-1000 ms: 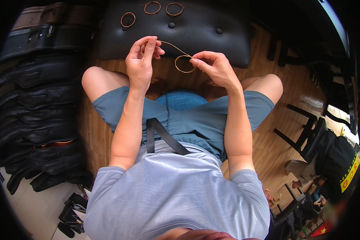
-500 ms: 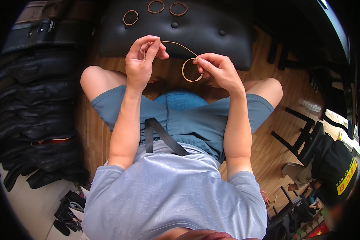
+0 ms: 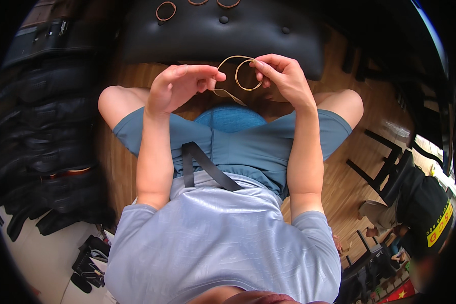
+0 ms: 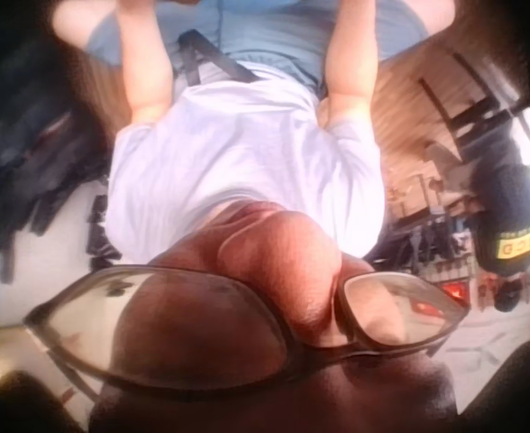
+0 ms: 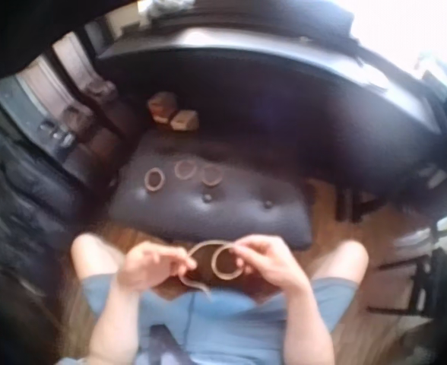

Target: The person sits on the floor and shapes a long piece of thin wire into circular loops by hand. They form each loop and place it on a black stool in front of them, repeating the process to create several wire rings.

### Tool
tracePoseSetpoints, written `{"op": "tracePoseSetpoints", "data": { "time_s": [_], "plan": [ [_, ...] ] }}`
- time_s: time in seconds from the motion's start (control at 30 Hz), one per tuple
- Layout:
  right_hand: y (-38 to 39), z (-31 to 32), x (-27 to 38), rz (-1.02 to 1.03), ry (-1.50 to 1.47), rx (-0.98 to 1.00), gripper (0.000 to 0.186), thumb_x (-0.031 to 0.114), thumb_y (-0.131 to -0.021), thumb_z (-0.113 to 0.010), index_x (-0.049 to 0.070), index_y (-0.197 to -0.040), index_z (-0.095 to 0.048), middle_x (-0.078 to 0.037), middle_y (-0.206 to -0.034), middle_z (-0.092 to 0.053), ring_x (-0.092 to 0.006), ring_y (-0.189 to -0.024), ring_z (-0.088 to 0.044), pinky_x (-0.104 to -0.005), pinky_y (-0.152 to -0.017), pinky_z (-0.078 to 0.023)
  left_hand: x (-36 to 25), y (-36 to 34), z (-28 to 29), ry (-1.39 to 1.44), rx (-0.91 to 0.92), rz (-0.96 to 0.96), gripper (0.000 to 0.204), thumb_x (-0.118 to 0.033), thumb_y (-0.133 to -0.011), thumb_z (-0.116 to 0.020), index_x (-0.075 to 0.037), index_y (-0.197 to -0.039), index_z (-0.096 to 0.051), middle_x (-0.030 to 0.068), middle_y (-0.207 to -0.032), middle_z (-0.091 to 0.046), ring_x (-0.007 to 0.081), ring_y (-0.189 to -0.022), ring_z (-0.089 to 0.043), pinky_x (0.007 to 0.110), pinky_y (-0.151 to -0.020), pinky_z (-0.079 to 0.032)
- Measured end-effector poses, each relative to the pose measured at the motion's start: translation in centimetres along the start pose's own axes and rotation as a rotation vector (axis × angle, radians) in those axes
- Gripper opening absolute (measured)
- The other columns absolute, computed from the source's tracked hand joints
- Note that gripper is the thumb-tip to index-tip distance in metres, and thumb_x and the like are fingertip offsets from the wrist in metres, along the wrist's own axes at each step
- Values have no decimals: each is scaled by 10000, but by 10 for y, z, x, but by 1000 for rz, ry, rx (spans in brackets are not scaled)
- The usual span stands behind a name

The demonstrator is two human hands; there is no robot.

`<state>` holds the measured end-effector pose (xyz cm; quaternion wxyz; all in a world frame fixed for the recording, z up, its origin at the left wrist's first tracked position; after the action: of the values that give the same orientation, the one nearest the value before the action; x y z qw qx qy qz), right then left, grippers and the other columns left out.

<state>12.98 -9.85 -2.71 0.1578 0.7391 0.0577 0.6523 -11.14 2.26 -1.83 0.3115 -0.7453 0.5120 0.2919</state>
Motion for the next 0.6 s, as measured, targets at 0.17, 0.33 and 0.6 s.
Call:
{"op": "tracePoseSetpoints", "data": {
  "time_s": [0.17, 0.33, 0.6],
  "plan": [
    [1, -4, 3, -9, -62, -10, 229, 165, -994, -649, -41, -1079, -700, -13, -769, -636, -69, -653, -565, -212, -617, -488, 5, 4, -10, -346, -504, 59, 266, 2, -883, -730, 23, -1146, -701, 124, -1035, -747, 145, -923, -696, 263, -854, -551],
    [3, -6, 4, -5, -129, 22, 231, 151, -985, -658, -51, -1091, -693, -45, -784, -655, -96, -649, -595, -231, -616, -514, 12, -9, -3, -556, -771, 57, 242, -61, -937, -694, 16, -1166, -702, 110, -1064, -745, 148, -970, -700, 250, -850, -540],
    [1, -12, 0, 5, -136, 61, 218, 172, -991, -653, -30, -1060, -698, -47, -797, -663, -104, -657, -633, -230, -626, -523, 26, -10, -2, -407, -726, 57, 244, -71, -930, -707, 7, -1161, -698, 118, -1060, -747, 177, -985, -717, 278, -849, -565]
  ]
}}
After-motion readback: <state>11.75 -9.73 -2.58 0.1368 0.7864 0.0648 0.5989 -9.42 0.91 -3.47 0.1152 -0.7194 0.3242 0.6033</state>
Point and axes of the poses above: each hand's wrist, its own y-axis away from the middle knuckle, its own z-axis out of the back of the hand, x = y × z, the point moved 2 cm from there along -y, towards the middle knuckle
